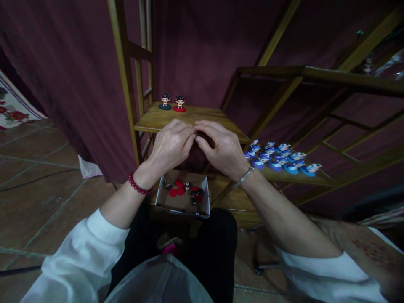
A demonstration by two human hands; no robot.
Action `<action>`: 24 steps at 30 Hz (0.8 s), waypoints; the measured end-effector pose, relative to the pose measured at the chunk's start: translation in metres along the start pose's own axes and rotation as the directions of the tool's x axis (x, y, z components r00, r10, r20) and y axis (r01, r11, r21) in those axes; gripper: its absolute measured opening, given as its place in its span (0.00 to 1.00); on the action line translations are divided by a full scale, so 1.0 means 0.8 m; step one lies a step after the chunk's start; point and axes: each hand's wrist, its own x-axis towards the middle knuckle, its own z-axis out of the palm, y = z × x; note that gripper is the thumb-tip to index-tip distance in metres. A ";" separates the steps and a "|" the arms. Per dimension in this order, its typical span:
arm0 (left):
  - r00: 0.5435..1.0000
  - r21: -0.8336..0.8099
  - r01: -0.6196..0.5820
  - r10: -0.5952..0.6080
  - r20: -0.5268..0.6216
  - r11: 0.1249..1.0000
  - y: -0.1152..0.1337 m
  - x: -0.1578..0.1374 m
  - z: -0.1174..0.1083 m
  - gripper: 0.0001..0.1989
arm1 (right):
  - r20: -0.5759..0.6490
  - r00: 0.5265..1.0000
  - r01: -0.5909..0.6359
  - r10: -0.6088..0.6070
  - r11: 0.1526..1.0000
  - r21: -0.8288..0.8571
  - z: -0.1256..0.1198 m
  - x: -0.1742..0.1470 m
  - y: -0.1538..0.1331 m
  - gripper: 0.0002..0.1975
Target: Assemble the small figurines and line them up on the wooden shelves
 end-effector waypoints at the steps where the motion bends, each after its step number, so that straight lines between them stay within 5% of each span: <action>1: 1.000 -0.007 -0.006 0.006 -0.017 1.000 0.000 -0.002 0.002 0.14 | -0.005 1.000 0.004 -0.004 1.000 -0.005 0.001 -0.002 -0.001 0.14; 13: 0.991 -0.095 0.001 -0.014 -0.134 0.995 0.019 -0.037 0.016 0.13 | -0.015 0.999 -0.032 0.032 0.999 -0.024 0.005 -0.039 -0.025 0.16; 24: 0.994 -0.182 0.103 -0.097 0.044 0.978 0.022 -0.082 0.056 0.12 | 0.053 0.984 -0.171 0.169 0.984 0.039 0.038 -0.092 -0.017 0.16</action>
